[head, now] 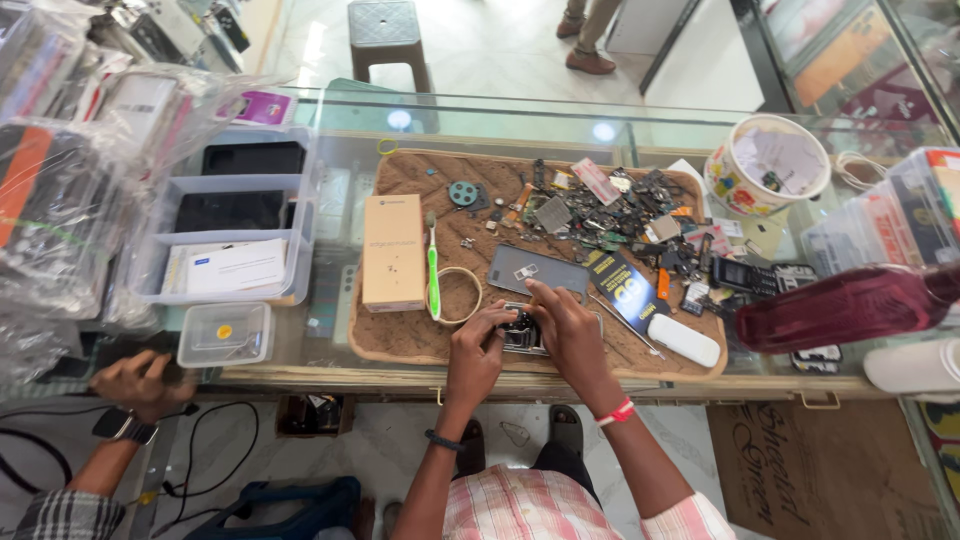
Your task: The person uses a screwdriver to work on the internal components of a disassembled smartphone. They then reassemble the device, attach the back cover, and test the screen by powering it on.
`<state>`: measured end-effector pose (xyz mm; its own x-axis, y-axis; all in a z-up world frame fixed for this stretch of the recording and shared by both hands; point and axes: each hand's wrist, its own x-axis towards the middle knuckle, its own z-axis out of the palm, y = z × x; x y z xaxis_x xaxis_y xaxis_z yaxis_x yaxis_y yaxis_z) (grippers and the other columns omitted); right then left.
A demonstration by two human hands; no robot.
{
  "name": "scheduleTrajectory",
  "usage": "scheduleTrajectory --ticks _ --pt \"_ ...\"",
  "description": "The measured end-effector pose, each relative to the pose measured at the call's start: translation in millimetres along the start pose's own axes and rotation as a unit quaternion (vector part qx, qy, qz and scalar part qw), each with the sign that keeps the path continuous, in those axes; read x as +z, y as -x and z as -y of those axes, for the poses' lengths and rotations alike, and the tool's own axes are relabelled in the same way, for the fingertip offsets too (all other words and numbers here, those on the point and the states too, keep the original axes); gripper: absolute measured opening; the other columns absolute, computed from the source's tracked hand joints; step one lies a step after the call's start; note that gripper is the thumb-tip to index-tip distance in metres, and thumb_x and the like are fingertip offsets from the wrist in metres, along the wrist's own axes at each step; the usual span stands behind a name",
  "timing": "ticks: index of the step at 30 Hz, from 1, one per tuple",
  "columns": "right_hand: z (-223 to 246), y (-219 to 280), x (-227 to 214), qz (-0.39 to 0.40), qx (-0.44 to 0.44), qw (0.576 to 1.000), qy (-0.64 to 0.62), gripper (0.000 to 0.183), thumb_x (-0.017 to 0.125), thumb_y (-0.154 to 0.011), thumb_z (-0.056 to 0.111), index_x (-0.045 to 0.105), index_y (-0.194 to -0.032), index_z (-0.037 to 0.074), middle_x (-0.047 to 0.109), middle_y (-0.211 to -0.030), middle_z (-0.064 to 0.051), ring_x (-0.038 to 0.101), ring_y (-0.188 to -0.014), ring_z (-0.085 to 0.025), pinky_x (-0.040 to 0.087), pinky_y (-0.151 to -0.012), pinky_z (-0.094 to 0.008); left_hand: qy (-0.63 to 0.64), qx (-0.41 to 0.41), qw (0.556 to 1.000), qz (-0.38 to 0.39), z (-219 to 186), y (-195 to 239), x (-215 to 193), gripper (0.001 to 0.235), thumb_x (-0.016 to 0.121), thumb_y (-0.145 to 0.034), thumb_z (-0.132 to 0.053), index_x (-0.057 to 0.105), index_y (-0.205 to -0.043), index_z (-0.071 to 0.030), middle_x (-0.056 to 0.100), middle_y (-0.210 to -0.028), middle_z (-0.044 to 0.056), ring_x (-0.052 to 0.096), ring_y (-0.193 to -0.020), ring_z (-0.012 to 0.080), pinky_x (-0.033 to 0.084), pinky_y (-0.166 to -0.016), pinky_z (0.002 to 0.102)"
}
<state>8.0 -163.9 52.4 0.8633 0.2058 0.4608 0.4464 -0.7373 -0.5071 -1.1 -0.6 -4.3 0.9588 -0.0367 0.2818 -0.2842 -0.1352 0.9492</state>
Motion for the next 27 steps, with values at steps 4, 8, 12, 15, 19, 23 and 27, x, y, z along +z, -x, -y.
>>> scheduleTrajectory --ticks 4,8,12,15,19,23,27 --pt "2.3 -1.9 -3.3 -0.036 -0.050 0.997 -0.052 0.053 0.070 -0.091 0.006 0.052 -0.140 0.014 0.065 -0.110 -0.017 0.069 -0.088 -0.036 0.054 -0.069 -0.043 -0.013 0.004 1.000 -0.006 -0.4 -1.1 1.2 0.033 0.058 -0.086 0.014 0.073 -0.110 -0.001 0.071 -0.128 0.016 0.064 -0.131 0.0295 0.059 -0.099 0.040" --pt "2.0 -5.5 -1.6 0.001 0.010 1.000 -0.015 0.047 0.072 -0.093 0.011 0.056 -0.138 0.014 0.068 -0.103 -0.014 0.070 -0.080 -0.033 0.054 -0.066 -0.043 -0.021 0.016 1.000 -0.007 2.7 -1.0 1.7 0.034 0.058 -0.085 0.014 0.074 -0.111 -0.002 0.073 -0.126 0.016 0.064 -0.131 0.0298 0.060 -0.099 0.040" --pt "1.5 -7.2 -5.1 -0.064 -0.106 0.992 -0.010 0.052 0.072 -0.089 0.012 0.055 -0.138 0.013 0.066 -0.109 -0.019 0.070 -0.090 -0.035 0.056 -0.072 -0.041 -0.017 -0.002 1.000 -0.010 2.3 -0.5 2.0 0.037 0.057 -0.084 0.015 0.074 -0.112 -0.002 0.071 -0.128 0.015 0.065 -0.129 0.0295 0.060 -0.097 0.040" --pt "3.2 -10.3 -4.8 0.012 -0.049 0.996 -0.079 0.055 0.060 -0.094 -0.002 0.053 -0.146 0.013 0.071 -0.107 -0.014 0.074 -0.090 -0.032 0.057 -0.073 -0.040 -0.029 -0.016 0.999 -0.003 -1.3 -2.1 2.1 0.039 0.056 -0.084 0.014 0.074 -0.114 -0.004 0.070 -0.129 0.014 0.064 -0.129 0.0296 0.061 -0.096 0.039" --pt "7.2 -10.8 2.5 -0.032 0.001 0.998 -0.059 0.052 0.075 -0.091 0.006 0.054 -0.138 0.016 0.069 -0.100 -0.015 0.073 -0.083 -0.032 0.057 -0.070 -0.041 -0.027 0.040 0.999 -0.005 -5.0 0.3 -2.2 0.041 0.055 -0.083 0.017 0.072 -0.116 -0.002 0.072 -0.126 0.014 0.063 -0.133 0.0315 0.056 -0.103 0.042" --pt "3.0 -6.5 1.1 -0.016 -0.047 0.994 -0.097 0.062 0.062 -0.090 -0.009 0.048 -0.147 0.013 0.069 -0.113 -0.017 0.071 -0.096 -0.037 0.058 -0.076 -0.042 0.007 0.029 0.999 0.015 -9.1 0.8 -7.0 0.047 0.047 -0.082 0.020 0.070 -0.116 -0.002 0.070 -0.128 0.014 0.058 -0.138 0.0318 0.057 -0.097 0.041" --pt "0.3 -2.9 12.6 -0.045 -0.034 0.997 -0.051 0.062 0.063 -0.091 -0.012 0.050 -0.144 0.016 0.067 -0.099 -0.013 0.073 -0.086 -0.032 0.059 -0.070 -0.040 0.010 0.029 0.999 0.011 -12.3 0.4 -8.8 0.046 0.048 -0.084 0.021 0.070 -0.116 -0.002 0.070 -0.130 0.014 0.060 -0.138 0.0312 0.057 -0.098 0.041"
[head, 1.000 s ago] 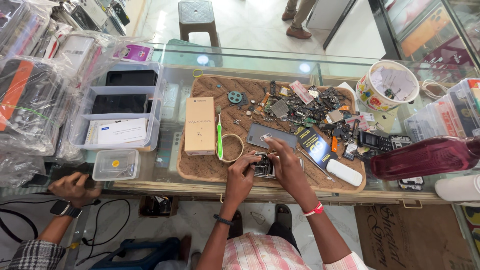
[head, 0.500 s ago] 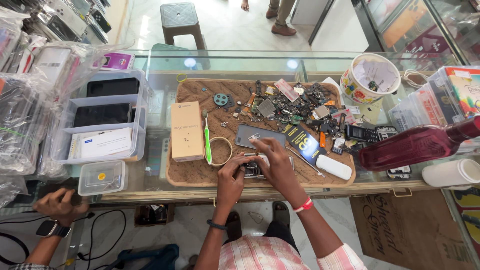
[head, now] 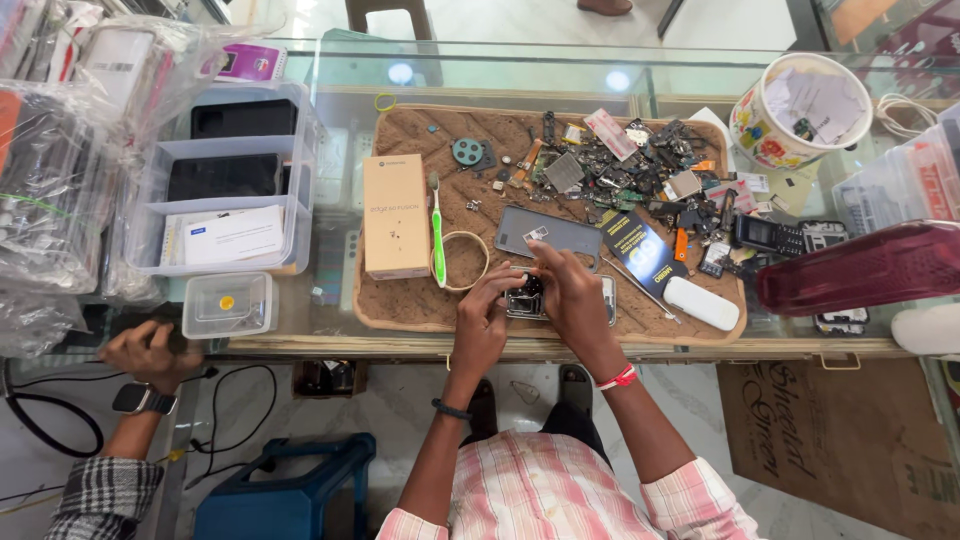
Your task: The person uses a screwdriver to work on the internal components of a disassembled smartphone. They then reassemble the device, attach the back cover, and test the screen by powering it on.
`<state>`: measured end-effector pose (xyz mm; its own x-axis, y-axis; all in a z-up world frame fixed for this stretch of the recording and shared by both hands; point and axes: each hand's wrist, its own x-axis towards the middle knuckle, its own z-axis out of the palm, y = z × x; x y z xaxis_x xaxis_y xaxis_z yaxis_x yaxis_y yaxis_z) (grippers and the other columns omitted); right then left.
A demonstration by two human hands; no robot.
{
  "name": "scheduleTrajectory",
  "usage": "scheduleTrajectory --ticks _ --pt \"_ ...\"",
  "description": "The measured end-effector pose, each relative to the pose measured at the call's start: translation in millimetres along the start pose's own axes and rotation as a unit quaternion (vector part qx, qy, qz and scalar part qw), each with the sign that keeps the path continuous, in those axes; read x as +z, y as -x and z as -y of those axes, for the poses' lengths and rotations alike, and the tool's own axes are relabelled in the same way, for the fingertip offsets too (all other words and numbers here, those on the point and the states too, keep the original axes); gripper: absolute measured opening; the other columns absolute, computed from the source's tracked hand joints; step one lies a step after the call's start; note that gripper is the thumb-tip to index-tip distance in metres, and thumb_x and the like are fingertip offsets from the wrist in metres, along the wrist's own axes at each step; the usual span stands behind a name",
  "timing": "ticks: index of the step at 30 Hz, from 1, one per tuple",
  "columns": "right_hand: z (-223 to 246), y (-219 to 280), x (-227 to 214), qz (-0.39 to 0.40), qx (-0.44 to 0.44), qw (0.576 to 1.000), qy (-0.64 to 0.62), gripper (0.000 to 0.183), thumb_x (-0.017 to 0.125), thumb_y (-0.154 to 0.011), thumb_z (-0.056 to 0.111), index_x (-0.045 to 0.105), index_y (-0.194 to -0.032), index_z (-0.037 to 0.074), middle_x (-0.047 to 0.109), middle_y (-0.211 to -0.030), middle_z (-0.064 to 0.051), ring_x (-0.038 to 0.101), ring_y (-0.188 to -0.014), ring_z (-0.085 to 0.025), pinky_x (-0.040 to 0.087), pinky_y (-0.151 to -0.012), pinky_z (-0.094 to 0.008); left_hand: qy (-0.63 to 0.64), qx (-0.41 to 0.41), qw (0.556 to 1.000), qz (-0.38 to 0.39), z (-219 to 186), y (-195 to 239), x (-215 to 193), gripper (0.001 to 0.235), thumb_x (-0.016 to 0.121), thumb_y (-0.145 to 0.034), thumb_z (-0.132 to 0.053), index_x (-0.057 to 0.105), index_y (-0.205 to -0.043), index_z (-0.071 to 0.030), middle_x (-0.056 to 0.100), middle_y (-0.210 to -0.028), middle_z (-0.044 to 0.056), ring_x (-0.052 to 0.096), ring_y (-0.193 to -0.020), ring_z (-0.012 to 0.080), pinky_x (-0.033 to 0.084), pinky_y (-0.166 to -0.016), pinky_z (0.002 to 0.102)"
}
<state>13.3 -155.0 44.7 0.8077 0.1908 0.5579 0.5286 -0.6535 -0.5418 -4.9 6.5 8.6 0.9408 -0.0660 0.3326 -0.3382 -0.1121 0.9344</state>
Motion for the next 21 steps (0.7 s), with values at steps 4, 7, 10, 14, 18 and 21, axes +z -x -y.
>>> scheduleTrajectory --ticks 4,7,10,14,18,21 --pt "-13.3 7.4 8.3 -0.030 0.009 0.999 -0.017 0.057 0.067 -0.093 -0.011 0.048 -0.140 0.013 0.066 -0.097 -0.014 0.074 -0.082 -0.028 0.058 -0.064 -0.039 -0.011 -0.004 1.000 -0.004 2.1 0.1 1.9 0.044 0.049 -0.085 0.019 0.071 -0.117 -0.003 0.069 -0.132 0.014 0.059 -0.138 0.0307 0.059 -0.099 0.038" --pt "-25.9 14.9 12.5 -0.047 -0.006 0.998 -0.042 0.056 0.069 -0.094 -0.008 0.045 -0.140 0.012 0.065 -0.095 -0.014 0.074 -0.082 -0.025 0.060 -0.066 -0.035 0.007 -0.033 0.999 -0.005 4.4 0.1 5.2 0.042 0.051 -0.087 0.018 0.068 -0.120 -0.001 0.066 -0.136 0.017 0.058 -0.138 0.0307 0.059 -0.099 0.036" --pt "-34.9 20.7 17.6 -0.067 0.009 0.997 -0.036 0.059 0.076 -0.095 -0.001 0.041 -0.140 0.012 0.065 -0.092 -0.012 0.072 -0.078 -0.021 0.058 -0.065 -0.034 0.032 -0.032 0.999 -0.012 4.2 1.0 8.1 0.045 0.053 -0.087 0.017 0.063 -0.127 0.000 0.063 -0.138 0.020 0.057 -0.138 0.0313 0.054 -0.110 0.037" --pt "-36.9 29.7 22.9 -0.097 0.034 0.984 -0.149 0.064 0.070 -0.098 -0.003 0.032 -0.146 0.011 0.064 -0.106 -0.015 0.073 -0.089 -0.021 0.064 -0.075 -0.033 0.038 -0.066 0.997 -0.012 3.0 1.1 8.0 0.049 0.054 -0.089 0.016 0.056 -0.135 0.000 0.064 -0.137 0.018 0.061 -0.133 0.0289 0.054 -0.111 0.036" --pt "-35.6 35.7 29.0 -0.078 0.086 0.965 -0.236 0.065 0.068 -0.100 -0.003 0.026 -0.147 0.012 0.060 -0.113 -0.016 0.073 -0.093 -0.021 0.067 -0.077 -0.032 0.039 -0.070 0.997 -0.012 4.7 1.3 8.1 0.051 0.053 -0.090 0.016 0.053 -0.138 0.001 0.064 -0.136 0.017 0.063 -0.131 0.0282 0.055 -0.110 0.036" --pt "-34.4 36.8 31.7 -0.047 0.095 0.969 -0.224 0.066 0.068 -0.099 -0.003 0.026 -0.147 0.013 0.064 -0.109 -0.015 0.073 -0.087 -0.020 0.066 -0.073 -0.030 0.034 -0.051 0.998 -0.017 5.3 1.8 7.9 0.050 0.052 -0.088 0.018 0.055 -0.136 0.002 0.064 -0.136 0.018 0.063 -0.132 0.0293 0.055 -0.111 0.037"
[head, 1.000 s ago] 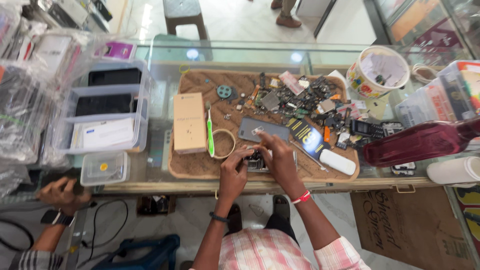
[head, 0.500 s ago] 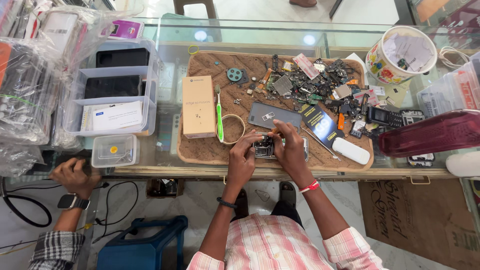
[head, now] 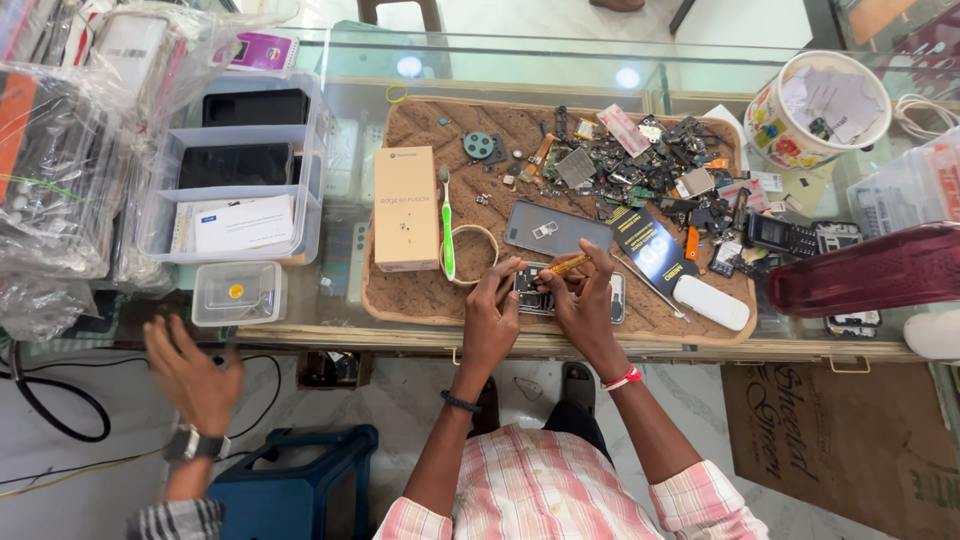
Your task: The person uses a screwdriver to work on the internal components of a disassembled smartphone. They then reassemble the device, attach the back cover, and test the screen by powering it on.
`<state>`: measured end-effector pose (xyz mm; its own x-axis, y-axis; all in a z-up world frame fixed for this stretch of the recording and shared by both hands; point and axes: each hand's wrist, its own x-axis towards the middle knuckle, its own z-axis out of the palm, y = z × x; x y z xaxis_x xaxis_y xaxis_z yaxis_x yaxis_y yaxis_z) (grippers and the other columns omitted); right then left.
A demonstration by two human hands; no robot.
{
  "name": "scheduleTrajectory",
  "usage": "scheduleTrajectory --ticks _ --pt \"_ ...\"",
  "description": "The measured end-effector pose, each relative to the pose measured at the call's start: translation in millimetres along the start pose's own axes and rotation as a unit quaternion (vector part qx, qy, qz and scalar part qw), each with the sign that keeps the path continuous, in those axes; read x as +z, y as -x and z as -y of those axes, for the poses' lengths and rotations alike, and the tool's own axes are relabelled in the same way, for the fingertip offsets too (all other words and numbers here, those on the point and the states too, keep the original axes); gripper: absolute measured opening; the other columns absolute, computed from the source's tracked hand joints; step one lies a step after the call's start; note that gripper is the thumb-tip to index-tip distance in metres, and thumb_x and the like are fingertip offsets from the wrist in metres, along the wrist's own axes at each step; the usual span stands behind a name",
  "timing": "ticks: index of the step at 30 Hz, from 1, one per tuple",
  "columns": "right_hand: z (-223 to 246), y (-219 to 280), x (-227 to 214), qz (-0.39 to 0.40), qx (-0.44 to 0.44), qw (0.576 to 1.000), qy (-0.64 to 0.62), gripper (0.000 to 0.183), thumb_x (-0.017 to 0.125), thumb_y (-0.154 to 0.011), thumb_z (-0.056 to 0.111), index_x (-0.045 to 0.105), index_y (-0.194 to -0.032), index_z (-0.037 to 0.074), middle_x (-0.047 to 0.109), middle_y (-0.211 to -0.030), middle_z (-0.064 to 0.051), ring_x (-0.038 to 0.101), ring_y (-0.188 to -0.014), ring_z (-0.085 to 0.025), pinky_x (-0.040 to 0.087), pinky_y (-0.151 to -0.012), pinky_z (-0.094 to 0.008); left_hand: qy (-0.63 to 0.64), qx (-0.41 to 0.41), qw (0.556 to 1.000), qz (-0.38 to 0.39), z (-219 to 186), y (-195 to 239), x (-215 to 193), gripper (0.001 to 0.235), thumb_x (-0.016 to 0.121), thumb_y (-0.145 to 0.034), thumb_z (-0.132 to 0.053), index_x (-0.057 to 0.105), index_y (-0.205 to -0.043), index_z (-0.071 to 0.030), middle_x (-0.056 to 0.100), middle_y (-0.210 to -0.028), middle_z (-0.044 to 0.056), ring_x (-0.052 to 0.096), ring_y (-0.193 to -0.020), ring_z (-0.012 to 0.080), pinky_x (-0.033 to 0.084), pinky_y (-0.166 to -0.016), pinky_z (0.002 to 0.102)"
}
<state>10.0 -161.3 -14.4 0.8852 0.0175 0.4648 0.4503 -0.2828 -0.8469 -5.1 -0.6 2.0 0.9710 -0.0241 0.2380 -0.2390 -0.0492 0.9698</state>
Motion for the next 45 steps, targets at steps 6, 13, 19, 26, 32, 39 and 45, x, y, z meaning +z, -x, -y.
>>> scheduleTrajectory --ticks 6,13,19,26,32,39,45 --pt "-0.8 -1.3 0.5 0.002 -0.007 1.000 -0.007 0.066 0.066 -0.101 -0.004 0.023 -0.148 0.012 0.063 -0.107 -0.015 0.073 -0.088 -0.020 0.067 -0.075 -0.031 0.004 -0.008 1.000 -0.004 0.4 -0.2 -0.4 0.049 0.050 -0.088 0.018 0.055 -0.135 0.002 0.064 -0.136 0.018 0.063 -0.131 0.0300 0.055 -0.111 0.037" --pt "-1.9 -0.6 -1.1 0.025 -0.028 0.999 -0.004 0.066 0.065 -0.102 -0.002 0.022 -0.149 0.014 0.062 -0.111 -0.018 0.074 -0.092 -0.023 0.068 -0.078 -0.032 -0.004 -0.005 1.000 -0.002 0.4 -1.4 -1.5 0.051 0.048 -0.086 0.020 0.057 -0.134 0.003 0.064 -0.135 0.019 0.063 -0.131 0.0312 0.054 -0.112 0.038" --pt "13.9 -7.1 -3.3 0.063 -0.075 0.989 0.113 0.067 0.067 -0.101 0.002 0.023 -0.149 0.013 0.067 -0.107 -0.018 0.075 -0.091 -0.026 0.065 -0.077 -0.037 -0.002 0.004 1.000 -0.006 0.6 -1.8 -1.5 0.051 0.047 -0.085 0.020 0.057 -0.133 0.003 0.064 -0.134 0.019 0.064 -0.130 0.0312 0.055 -0.111 0.038" --pt "60.2 -25.9 -9.6 0.149 -0.132 0.944 0.262 0.054 0.069 -0.091 0.000 0.046 -0.140 0.007 0.072 -0.114 -0.014 0.071 -0.100 -0.031 0.053 -0.083 -0.043 -0.027 -0.005 1.000 -0.014 8.5 0.0 0.0 0.050 0.047 -0.087 0.018 0.058 -0.134 0.003 0.065 -0.133 0.019 0.066 -0.126 0.0300 0.058 -0.106 0.037" --pt "83.0 -34.3 -10.3 0.135 -0.123 0.941 0.284 0.053 0.068 -0.087 0.000 0.055 -0.138 0.009 0.071 -0.116 -0.010 0.064 -0.111 -0.029 0.050 -0.092 -0.044 0.001 0.016 1.000 -0.026 10.8 -2.1 3.1 0.052 0.044 -0.086 0.019 0.057 -0.134 0.003 0.066 -0.131 0.019 0.067 -0.126 0.0305 0.057 -0.105 0.038" --pt "81.6 -23.9 -2.0 0.109 -0.181 0.958 0.193 0.056 0.063 -0.084 -0.006 0.050 -0.138 0.005 0.063 -0.120 -0.020 0.061 -0.109 -0.040 0.053 -0.089 -0.047 -0.022 0.008 1.000 -0.018 9.4 -1.7 1.7 0.052 0.047 -0.086 0.018 0.057 -0.135 0.001 0.065 -0.131 0.020 0.066 -0.126 0.0310 0.058 -0.103 0.038" --pt "72.5 -20.6 1.5 0.111 -0.046 0.961 0.249 0.051 0.074 -0.093 0.004 0.051 -0.138 0.010 0.064 -0.101 -0.016 0.067 -0.076 -0.031 0.054 -0.065 -0.044 -0.027 -0.006 1.000 -0.011 8.0 -0.2 0.6 0.053 0.047 -0.087 0.017 0.056 -0.136 -0.001 0.065 -0.132 0.020 0.067 -0.124 0.0314 0.060 -0.101 0.039"
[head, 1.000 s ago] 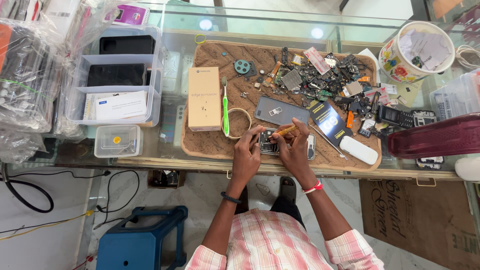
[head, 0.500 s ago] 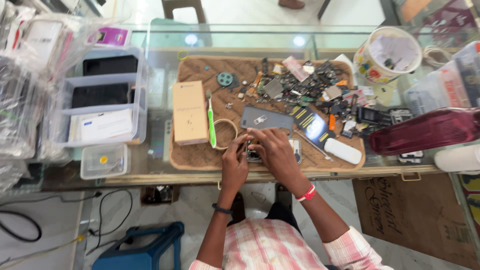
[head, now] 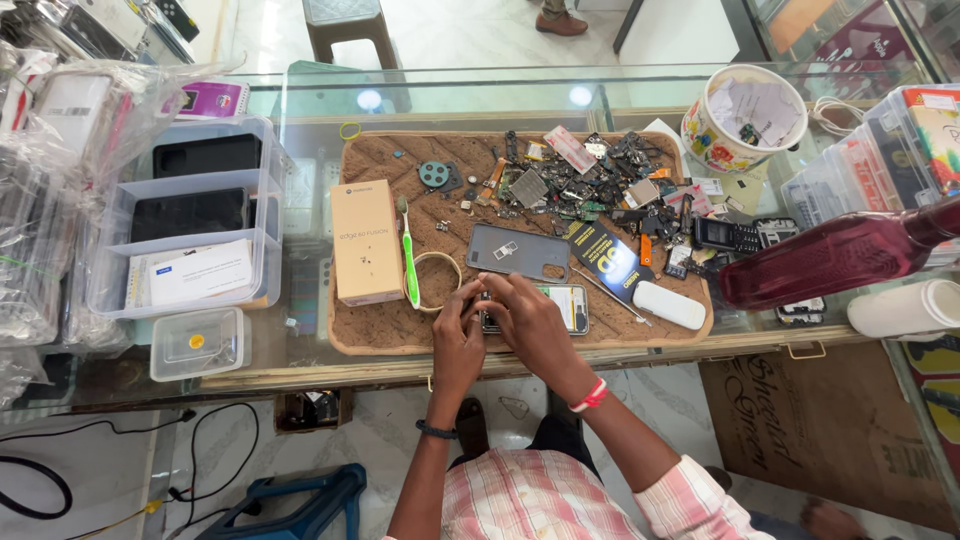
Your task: The person uses a screwdriver to work on the internal components of a disassembled smartphone. They then reassemble the device, attach the back cover, and test the screen by powering it on.
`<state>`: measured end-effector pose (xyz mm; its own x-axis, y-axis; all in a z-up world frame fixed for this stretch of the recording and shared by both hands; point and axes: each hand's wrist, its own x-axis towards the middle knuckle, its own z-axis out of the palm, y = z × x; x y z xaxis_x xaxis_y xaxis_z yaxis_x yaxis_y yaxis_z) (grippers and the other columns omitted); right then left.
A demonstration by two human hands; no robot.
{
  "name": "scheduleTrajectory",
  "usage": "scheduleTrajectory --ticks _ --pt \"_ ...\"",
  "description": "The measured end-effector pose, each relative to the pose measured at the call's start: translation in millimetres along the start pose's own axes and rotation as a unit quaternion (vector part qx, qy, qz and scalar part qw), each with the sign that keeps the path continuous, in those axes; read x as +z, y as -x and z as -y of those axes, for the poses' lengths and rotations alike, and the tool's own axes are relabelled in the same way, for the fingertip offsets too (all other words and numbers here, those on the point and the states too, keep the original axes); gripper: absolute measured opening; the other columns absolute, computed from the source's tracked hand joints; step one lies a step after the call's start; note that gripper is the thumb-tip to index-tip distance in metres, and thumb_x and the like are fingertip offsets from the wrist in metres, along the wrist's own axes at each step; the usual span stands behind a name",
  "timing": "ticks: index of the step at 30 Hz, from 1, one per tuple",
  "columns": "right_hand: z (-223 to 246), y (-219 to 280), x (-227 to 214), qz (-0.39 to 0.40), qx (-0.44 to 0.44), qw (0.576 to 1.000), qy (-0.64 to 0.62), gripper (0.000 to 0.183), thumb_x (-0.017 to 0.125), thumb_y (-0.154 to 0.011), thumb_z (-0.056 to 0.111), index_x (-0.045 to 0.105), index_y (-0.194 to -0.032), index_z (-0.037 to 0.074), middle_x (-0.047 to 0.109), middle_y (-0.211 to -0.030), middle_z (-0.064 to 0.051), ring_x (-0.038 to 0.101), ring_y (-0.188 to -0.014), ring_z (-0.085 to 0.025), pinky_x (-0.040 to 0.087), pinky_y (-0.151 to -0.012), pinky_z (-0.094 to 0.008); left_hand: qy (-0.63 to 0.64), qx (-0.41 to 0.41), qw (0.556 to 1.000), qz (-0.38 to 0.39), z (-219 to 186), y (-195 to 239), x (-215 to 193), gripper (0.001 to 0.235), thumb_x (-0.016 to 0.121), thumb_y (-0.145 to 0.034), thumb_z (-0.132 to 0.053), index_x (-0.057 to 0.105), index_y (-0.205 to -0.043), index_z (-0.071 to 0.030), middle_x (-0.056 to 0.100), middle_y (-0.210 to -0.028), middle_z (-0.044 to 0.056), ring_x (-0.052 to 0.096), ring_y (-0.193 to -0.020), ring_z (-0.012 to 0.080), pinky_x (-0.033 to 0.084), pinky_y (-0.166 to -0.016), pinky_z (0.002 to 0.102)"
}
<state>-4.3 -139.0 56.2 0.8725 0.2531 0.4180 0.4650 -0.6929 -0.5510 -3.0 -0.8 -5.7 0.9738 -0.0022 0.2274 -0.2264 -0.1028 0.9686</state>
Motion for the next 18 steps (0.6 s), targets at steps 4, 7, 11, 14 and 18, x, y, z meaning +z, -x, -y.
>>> scheduleTrajectory --ticks 4,7,11,14,18 --pt "-3.2 -2.4 0.6 0.017 -0.064 0.995 -0.078 0.058 0.062 -0.090 -0.004 0.046 -0.144 0.009 0.064 -0.115 -0.019 0.069 -0.094 -0.035 0.059 -0.074 -0.041 -0.033 -0.023 0.999 -0.005 -0.9 -1.4 0.2 0.050 0.049 -0.089 0.015 0.056 -0.136 -0.001 0.066 -0.130 0.019 0.069 -0.121 0.0300 0.060 -0.099 0.039" --pt "-3.1 1.0 0.5 0.011 -0.005 1.000 0.007 0.053 0.074 -0.093 0.005 0.050 -0.140 0.009 0.066 -0.101 -0.015 0.068 -0.084 -0.032 0.055 -0.069 -0.043 0.004 -0.003 1.000 -0.006 0.4 1.2 2.5 0.051 0.046 -0.089 0.017 0.054 -0.137 0.000 0.065 -0.132 0.019 0.066 -0.125 0.0300 0.058 -0.104 0.038" --pt "-0.9 -3.8 -5.5 -0.003 -0.064 0.997 -0.040 0.058 0.067 -0.088 -0.003 0.049 -0.142 0.007 0.067 -0.108 -0.016 0.068 -0.099 -0.036 0.056 -0.082 -0.046 0.031 0.004 0.999 -0.016 -1.2 -2.9 3.5 0.052 0.043 -0.088 0.018 0.053 -0.137 0.002 0.065 -0.131 0.020 0.065 -0.128 0.0296 0.056 -0.108 0.038" --pt "1.5 -1.8 -5.5 -0.017 -0.049 0.998 -0.025 0.052 0.071 -0.090 0.000 0.051 -0.138 0.008 0.067 -0.106 -0.016 0.067 -0.097 -0.036 0.054 -0.078 -0.046 0.006 0.011 1.000 -0.015 -0.9 -0.6 3.3 0.053 0.043 -0.086 0.019 0.054 -0.135 0.002 0.066 -0.131 0.020 0.065 -0.128 0.0295 0.056 -0.107 0.038" --pt "3.2 -3.6 -6.2 -0.041 -0.135 0.988 -0.060 0.056 0.066 -0.087 -0.003 0.048 -0.139 0.006 0.064 -0.119 -0.021 0.064 -0.107 -0.041 0.055 -0.086 -0.047 0.002 0.018 1.000 -0.021 -3.8 -1.1 2.7 0.052 0.045 -0.087 0.018 0.055 -0.135 0.003 0.065 -0.130 0.021 0.066 -0.127 0.0308 0.056 -0.106 0.039"
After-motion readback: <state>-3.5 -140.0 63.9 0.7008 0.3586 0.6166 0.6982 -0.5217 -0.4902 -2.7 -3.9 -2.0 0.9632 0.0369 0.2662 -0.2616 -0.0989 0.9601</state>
